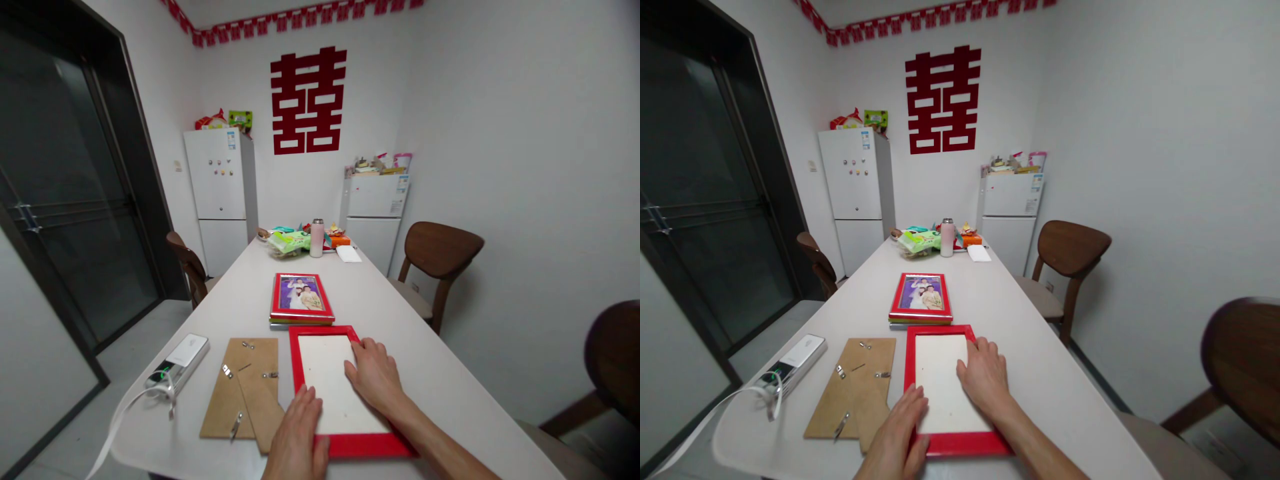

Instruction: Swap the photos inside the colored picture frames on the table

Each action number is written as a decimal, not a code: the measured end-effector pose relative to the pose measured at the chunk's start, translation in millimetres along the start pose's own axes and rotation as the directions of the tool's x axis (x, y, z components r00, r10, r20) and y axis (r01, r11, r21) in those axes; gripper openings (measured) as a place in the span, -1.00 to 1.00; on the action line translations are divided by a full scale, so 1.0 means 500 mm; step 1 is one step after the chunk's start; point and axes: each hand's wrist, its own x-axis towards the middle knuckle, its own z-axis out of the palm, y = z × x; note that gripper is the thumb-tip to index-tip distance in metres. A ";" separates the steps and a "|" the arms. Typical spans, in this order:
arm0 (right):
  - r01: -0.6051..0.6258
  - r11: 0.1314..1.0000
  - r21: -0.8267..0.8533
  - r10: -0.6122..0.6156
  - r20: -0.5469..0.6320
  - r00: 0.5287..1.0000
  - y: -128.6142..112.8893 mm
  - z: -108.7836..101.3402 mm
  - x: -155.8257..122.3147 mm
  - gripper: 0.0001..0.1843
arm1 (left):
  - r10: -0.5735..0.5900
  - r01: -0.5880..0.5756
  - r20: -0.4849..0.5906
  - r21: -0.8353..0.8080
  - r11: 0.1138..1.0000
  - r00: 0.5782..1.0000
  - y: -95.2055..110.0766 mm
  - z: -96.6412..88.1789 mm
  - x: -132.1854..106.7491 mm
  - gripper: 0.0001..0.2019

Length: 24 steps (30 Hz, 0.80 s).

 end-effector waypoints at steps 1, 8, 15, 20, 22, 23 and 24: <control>-0.003 1.000 -0.018 0.003 -0.004 1.000 0.001 0.003 -0.001 -0.64 | 0.002 -0.002 0.001 -0.002 1.000 1.000 -0.004 -0.008 -0.005 -0.54; 0.176 0.956 0.237 -0.178 -0.013 0.984 -0.061 -0.030 -0.028 -0.59 | -0.239 0.236 -0.021 0.264 0.935 0.971 -0.105 -0.125 -0.075 -0.46; 0.438 0.805 0.401 -0.520 0.121 0.846 -0.252 -0.022 -0.108 -0.52 | -0.262 0.272 -0.085 0.441 0.855 0.961 -0.173 -0.153 -0.113 -0.48; 0.341 0.801 0.493 -0.461 0.143 0.876 -0.288 0.012 -0.108 -0.47 | -0.137 0.180 -0.127 0.443 0.878 0.982 -0.190 -0.141 -0.125 -0.51; 0.301 0.781 0.547 -0.439 0.139 0.888 -0.283 0.008 -0.101 -0.45 | -0.101 0.163 -0.163 0.430 0.888 0.981 -0.191 -0.142 -0.128 -0.50; 0.291 0.769 0.569 -0.434 0.130 0.892 -0.280 0.001 -0.098 -0.43 | -0.081 0.152 -0.181 0.425 0.892 0.980 -0.188 -0.145 -0.128 -0.47; 0.289 0.755 0.588 -0.432 0.116 0.894 -0.276 -0.010 -0.095 -0.41 | -0.060 0.140 -0.197 0.422 0.896 0.979 -0.182 -0.150 -0.126 -0.43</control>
